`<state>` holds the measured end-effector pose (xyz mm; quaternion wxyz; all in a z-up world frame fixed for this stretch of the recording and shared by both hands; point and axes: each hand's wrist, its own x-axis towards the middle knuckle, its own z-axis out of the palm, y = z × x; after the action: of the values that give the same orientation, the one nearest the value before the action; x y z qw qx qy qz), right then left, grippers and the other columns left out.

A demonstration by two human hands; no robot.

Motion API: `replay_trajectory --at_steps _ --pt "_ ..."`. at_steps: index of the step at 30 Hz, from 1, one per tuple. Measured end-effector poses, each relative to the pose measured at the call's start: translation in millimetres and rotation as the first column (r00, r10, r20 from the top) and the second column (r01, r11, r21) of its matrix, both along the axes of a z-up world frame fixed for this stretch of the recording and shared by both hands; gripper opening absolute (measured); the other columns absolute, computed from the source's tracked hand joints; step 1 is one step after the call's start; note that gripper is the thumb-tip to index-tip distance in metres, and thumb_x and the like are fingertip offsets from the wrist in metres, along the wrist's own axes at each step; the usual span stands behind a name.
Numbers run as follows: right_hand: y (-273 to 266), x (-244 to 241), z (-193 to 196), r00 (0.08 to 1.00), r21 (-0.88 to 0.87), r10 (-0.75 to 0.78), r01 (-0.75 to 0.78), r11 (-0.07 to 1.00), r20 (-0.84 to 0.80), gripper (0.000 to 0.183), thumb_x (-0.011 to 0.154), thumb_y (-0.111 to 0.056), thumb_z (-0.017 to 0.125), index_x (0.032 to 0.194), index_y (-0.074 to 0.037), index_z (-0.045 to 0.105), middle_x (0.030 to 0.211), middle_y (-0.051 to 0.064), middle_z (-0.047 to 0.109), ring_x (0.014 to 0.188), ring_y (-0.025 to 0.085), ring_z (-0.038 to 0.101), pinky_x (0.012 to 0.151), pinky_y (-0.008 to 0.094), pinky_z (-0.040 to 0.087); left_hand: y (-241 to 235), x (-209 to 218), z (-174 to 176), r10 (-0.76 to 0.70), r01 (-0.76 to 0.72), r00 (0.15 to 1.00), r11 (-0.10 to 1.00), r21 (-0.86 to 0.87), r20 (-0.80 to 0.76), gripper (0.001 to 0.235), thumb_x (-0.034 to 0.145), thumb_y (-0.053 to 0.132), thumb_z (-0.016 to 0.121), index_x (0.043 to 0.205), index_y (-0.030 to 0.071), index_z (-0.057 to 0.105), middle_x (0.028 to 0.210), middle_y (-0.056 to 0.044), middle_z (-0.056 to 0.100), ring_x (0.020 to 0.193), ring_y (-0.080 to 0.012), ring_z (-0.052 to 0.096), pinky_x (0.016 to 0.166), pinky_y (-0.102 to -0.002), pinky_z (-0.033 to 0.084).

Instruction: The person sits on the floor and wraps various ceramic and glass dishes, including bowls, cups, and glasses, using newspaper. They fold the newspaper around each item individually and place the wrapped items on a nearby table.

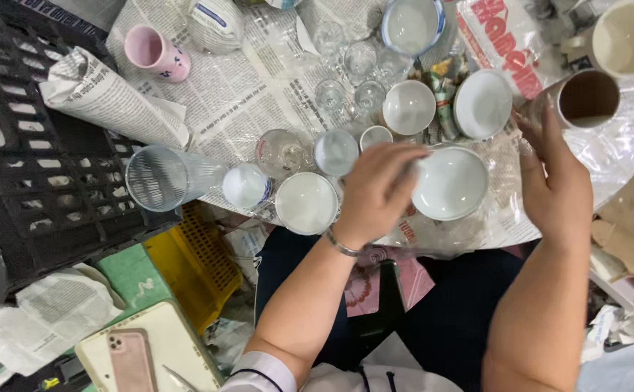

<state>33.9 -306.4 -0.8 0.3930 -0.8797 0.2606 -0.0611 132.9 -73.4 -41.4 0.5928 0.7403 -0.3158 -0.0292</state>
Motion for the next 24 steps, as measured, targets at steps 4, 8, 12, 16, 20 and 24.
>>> replay_trajectory --at_steps 4,8,12,16,20,24 --pt "31.7 10.1 8.0 0.964 -0.172 0.213 -0.186 0.967 0.157 0.068 0.094 -0.014 0.066 0.158 -0.007 0.044 0.158 0.021 0.053 0.149 0.04 0.05 0.121 0.05 0.037 -11.7 -13.1 -8.5 -0.09 0.094 0.994 0.994 0.062 -0.062 0.056 0.114 0.045 0.039 0.151 0.004 0.048 0.15 -0.02 0.056 0.138 -0.0383 0.053 0.122 -0.047 0.039" --pt "59.8 23.9 14.0 0.941 -0.278 0.337 -0.328 0.903 -0.017 0.093 0.064 -0.038 0.085 0.145 -0.009 0.052 0.152 0.028 0.044 0.137 0.049 0.043 0.111 0.054 0.036 -11.2 -20.1 0.3 -0.106 0.097 0.959 0.994 -0.046 -0.263 0.078 0.108 0.059 0.025 0.161 0.002 0.038 0.151 -0.021 0.052 0.141 -0.037 0.049 0.124 -0.046 0.032" --pt "60.9 31.2 2.4 0.914 -0.225 0.396 -0.406 0.886 -0.089 0.106 0.053 -0.043 0.088 0.145 -0.008 0.048 0.147 0.027 0.044 0.133 0.052 0.04 0.107 0.057 0.036 -15.0 -21.4 11.3 0.021 -0.029 0.977 0.999 -0.033 -0.214 0.071 0.114 0.058 0.026 0.157 0.003 0.04 0.16 -0.023 0.046 0.152 -0.0409 0.042 0.129 -0.05 0.028" --pt "51.0 32.0 -10.9 0.915 -0.174 0.38 -0.4 0.9 -0.136 0.102 0.05 -0.034 0.087 0.142 -0.009 0.049 0.146 0.024 0.046 0.13 0.049 0.044 0.106 0.056 0.039 -12.0 -18.6 29.7 0.066 -0.062 0.993 0.997 0.05 -0.095 0.058 0.113 0.049 0.038 0.154 0.009 0.05 0.159 -0.021 0.047 0.152 -0.0408 0.042 0.13 -0.052 0.028" --pt "57.0 29.7 -29.7 0.914 -0.317 0.324 -0.391 0.864 -0.244 0.113 0.04 -0.031 0.087 0.145 -0.013 0.051 0.144 0.023 0.048 0.13 0.048 0.046 0.105 0.056 0.041 10.3 -27.5 39.8 0.079 -0.063 0.993 0.983 0.173 -0.085 0.05 0.1 0.035 0.062 0.142 0.008 0.062 0.154 -0.018 0.055 0.15 -0.0417 0.047 0.125 -0.054 0.035" --pt "51.1 31.9 -49.7 0.914 -0.43 0.337 -0.403 0.808 -0.224 0.113 0.035 -0.044 0.09 0.138 -0.012 0.056 0.138 0.024 0.051 0.123 0.047 0.05 0.103 0.057 0.043 34.4 -28.3 25.0 0.154 -0.133 0.954 0.987 0.095 -0.259 0.035 0.097 0.03 0.067 0.125 0.009 0.072 0.131 -0.012 0.072 0.13 -0.034 0.067 0.113 -0.048 0.049"
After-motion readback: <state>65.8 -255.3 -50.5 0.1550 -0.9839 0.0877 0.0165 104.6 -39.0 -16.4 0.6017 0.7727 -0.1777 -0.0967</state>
